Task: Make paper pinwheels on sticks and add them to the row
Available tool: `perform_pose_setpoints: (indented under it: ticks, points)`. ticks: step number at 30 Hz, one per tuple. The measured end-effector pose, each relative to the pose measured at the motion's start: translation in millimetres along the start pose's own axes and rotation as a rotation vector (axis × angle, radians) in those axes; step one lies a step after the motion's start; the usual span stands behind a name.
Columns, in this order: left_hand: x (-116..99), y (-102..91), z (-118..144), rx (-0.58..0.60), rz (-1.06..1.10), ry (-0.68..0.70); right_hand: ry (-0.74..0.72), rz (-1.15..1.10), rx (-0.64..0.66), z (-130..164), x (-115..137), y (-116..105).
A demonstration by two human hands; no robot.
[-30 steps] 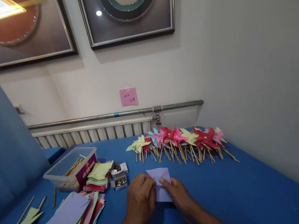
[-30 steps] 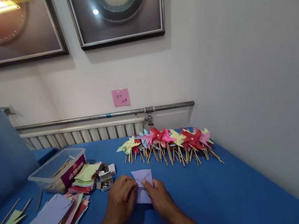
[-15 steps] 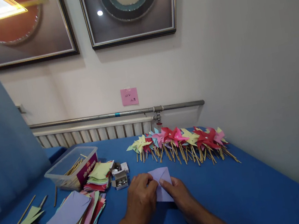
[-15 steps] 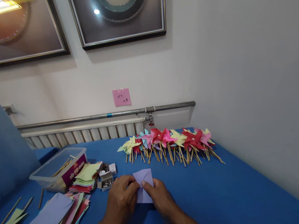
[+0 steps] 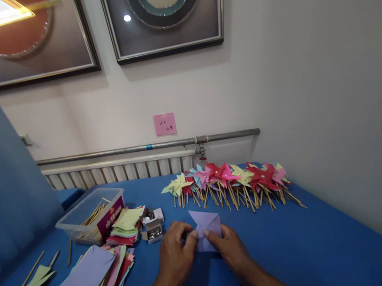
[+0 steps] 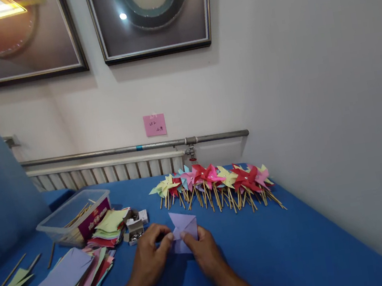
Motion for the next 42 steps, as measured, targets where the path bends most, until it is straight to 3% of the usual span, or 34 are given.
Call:
perform_pose_setpoints:
  ticks: [3,8,18,27,35,42]
  points:
    - [25.2,16.1,-3.2,0.112,0.320,-0.319,-0.035,0.053,0.008,-0.3,0.7,0.3]
    - [33.5,34.5,-1.2,0.201,0.573,-0.466,-0.027,0.067,0.054,-2.2,-5.4,3.5]
    - [31.1,27.0,0.1,0.171,0.635,-0.509,0.004,0.015,0.049,-5.1,-15.0,4.3]
    - [30.5,27.4,0.3,0.198,0.612,-0.526,0.009,0.021,0.108,7.4,8.7,12.4]
    - [30.2,27.1,0.2,0.210,0.605,-0.506,0.018,-0.020,0.133,7.2,5.6,15.5]
    - [36.0,29.0,3.3,0.179,0.780,-0.505,0.064,-0.044,0.206,11.6,6.7,21.5]
Point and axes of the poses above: each hand's wrist, its own z-axis away from the middle knuckle, its own y-axis out of the palm, x = y × z, the point moved 7 cm from there along -z, towards the middle knuckle, and after that the axes turned 5 degrees about -z, right-handed, at the moved point
